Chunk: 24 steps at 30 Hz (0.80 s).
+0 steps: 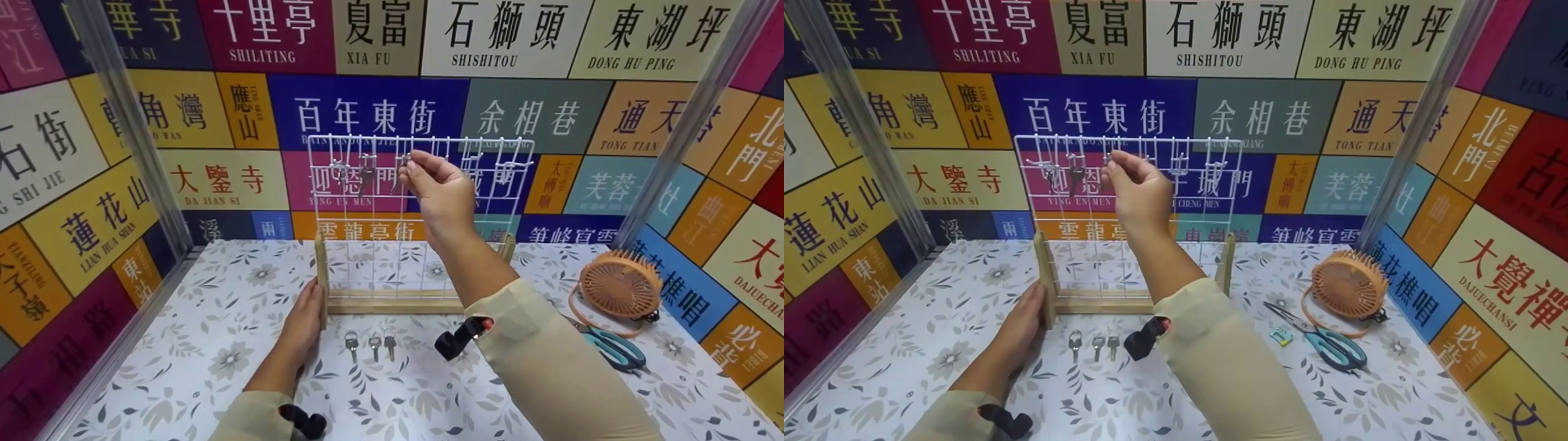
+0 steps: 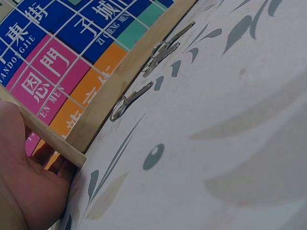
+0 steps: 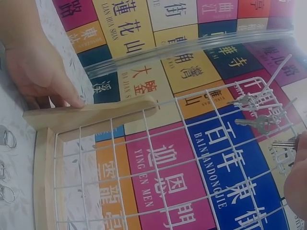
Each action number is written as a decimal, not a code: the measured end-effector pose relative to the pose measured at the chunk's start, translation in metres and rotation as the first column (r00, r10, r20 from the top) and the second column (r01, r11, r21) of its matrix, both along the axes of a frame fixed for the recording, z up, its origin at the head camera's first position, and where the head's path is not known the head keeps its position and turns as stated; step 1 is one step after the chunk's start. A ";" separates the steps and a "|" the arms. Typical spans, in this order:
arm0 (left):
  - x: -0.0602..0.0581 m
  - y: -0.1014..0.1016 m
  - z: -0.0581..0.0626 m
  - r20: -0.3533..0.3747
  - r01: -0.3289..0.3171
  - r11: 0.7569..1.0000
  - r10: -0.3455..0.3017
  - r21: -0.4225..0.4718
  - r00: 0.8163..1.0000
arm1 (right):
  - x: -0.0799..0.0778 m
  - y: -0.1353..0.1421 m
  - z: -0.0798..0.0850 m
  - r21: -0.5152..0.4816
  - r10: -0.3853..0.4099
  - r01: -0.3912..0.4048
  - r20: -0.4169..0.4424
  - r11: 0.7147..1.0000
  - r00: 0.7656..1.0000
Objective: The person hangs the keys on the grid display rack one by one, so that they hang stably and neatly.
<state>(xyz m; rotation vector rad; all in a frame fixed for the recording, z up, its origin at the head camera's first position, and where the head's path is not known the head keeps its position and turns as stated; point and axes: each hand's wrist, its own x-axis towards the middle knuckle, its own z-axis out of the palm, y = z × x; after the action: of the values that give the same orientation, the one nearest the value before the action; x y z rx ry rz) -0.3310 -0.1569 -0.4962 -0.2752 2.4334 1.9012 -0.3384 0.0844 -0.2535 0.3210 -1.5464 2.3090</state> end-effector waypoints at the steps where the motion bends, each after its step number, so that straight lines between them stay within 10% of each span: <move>1: 0.000 0.000 0.000 -0.001 0.000 1.000 0.000 -0.003 1.000 | -0.001 0.000 -0.001 0.001 0.002 -0.002 0.004 1.000 1.000; 13: 0.000 -0.001 -0.001 -0.004 0.001 1.000 -0.001 -0.003 1.000 | -0.004 0.006 -0.033 0.071 0.052 -0.057 0.079 0.996 0.996; 24: -0.003 0.001 -0.001 0.019 0.002 1.000 -0.002 0.016 1.000 | 0.007 0.017 -0.102 0.106 0.129 -0.142 0.118 0.984 0.985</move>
<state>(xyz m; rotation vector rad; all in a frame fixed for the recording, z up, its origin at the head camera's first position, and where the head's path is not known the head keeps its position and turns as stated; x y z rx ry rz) -0.3336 -0.1560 -0.4970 -0.2888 2.4045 1.9068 -0.3317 0.1015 -0.3554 0.3412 -1.7660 2.3821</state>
